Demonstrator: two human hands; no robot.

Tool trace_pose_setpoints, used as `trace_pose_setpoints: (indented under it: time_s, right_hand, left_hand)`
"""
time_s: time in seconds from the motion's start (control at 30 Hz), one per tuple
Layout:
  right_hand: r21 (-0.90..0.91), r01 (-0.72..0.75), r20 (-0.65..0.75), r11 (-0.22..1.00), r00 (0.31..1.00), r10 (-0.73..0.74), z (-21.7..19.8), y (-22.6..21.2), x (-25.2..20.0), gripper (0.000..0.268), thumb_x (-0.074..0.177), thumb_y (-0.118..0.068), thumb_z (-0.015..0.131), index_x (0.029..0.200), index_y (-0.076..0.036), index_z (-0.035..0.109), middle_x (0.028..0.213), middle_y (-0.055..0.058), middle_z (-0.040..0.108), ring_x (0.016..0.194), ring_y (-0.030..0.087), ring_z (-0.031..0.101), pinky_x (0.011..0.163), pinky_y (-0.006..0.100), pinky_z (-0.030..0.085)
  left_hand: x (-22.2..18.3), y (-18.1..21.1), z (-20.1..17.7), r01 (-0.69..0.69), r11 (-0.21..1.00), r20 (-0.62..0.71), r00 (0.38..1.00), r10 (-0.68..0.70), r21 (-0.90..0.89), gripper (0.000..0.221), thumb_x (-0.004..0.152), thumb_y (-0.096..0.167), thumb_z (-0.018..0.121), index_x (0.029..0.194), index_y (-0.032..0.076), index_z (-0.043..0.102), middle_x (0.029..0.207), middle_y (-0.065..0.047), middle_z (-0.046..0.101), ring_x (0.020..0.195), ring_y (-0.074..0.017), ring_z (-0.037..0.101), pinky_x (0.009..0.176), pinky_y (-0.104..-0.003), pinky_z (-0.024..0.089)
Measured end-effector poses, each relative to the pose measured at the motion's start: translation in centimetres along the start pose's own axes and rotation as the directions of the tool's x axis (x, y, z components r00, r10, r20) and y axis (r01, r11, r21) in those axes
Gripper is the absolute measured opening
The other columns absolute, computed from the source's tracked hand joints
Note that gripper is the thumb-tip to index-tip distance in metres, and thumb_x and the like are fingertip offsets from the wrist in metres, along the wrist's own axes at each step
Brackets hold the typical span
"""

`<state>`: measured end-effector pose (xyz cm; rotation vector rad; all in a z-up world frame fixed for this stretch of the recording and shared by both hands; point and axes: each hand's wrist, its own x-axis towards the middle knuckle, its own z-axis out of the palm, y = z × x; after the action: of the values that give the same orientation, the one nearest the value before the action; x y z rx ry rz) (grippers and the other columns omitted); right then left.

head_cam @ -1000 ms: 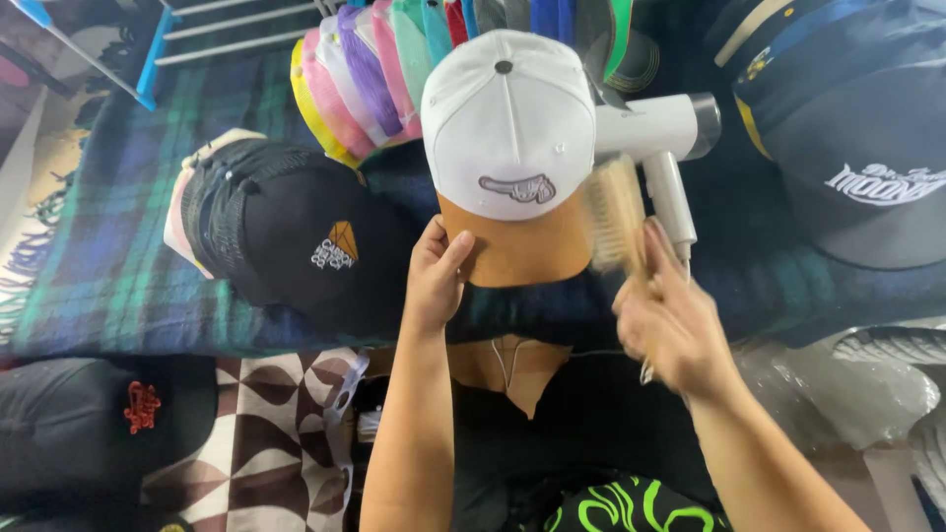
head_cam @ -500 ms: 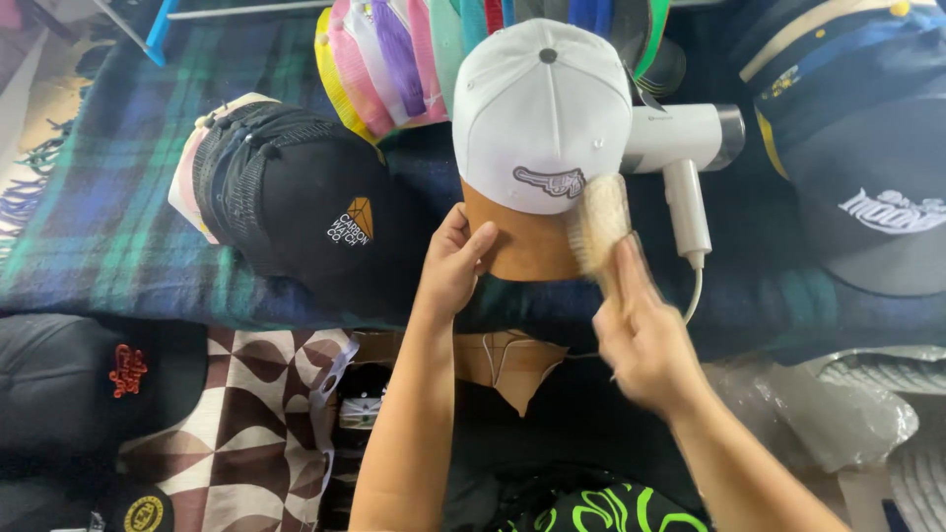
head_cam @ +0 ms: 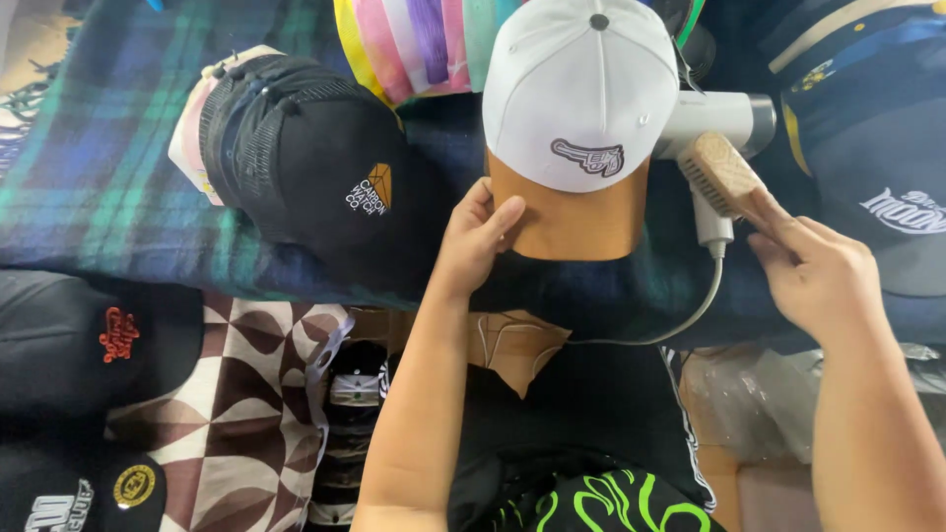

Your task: Cleaning and reshaping a baseball cap using a hair dryer and a brush on a wooden head form

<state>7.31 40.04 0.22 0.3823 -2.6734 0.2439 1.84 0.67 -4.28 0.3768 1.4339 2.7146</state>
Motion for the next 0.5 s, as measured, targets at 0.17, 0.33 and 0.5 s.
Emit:
trace_pose_setpoints:
  time_s: [0.17,0.33,0.5]
  right_hand:
    - [0.388,0.221,-0.066,0.895,0.975,-0.212,-1.3,-6.4,2.2,0.039,0.098,0.001,0.075,0.135,-0.011,0.072,0.080,0.000,0.054,0.068,0.015,0.046,0.070,0.028,0.042]
    - [-0.243,0.464,-0.149,0.852,0.850,-0.505,-2.0,-13.0,7.6,0.042,0.106,-0.025,0.072,0.144,-0.041,0.071,0.071,-0.009,0.047,0.063,0.012,0.055,0.048,0.029,0.042]
    - [-0.269,0.477,0.331,0.837,0.862,-0.385,-2.3,-21.4,13.6,0.068,0.091,-0.018,0.054,0.147,-0.056,0.045,0.071,0.002,0.061,0.060,0.028,0.066,0.041,0.043,0.045]
  left_hand:
    - [0.2,-0.4,0.4,0.025,0.997,-0.071,0.997,-0.030,-0.073,0.015,0.101,0.027,0.064,0.100,0.014,0.057,0.095,0.001,0.068,0.080,-0.0079,0.066,0.060,-0.021,0.047]
    - [1.3,-1.2,-0.8,-0.020,0.975,0.054,0.998,0.033,-0.220,0.060,0.109,0.052,0.035,0.131,0.003,0.060,0.130,-0.015,0.069,0.121,-0.0244,0.066,0.101,-0.035,0.053]
    - [2.0,-2.1,-2.2,0.126,0.916,0.021,0.992,-0.128,-0.382,0.097,0.092,0.084,0.019,0.141,0.011,0.060,0.130,-0.011,0.070,0.124,-0.0288,0.066,0.091,-0.040,0.055]
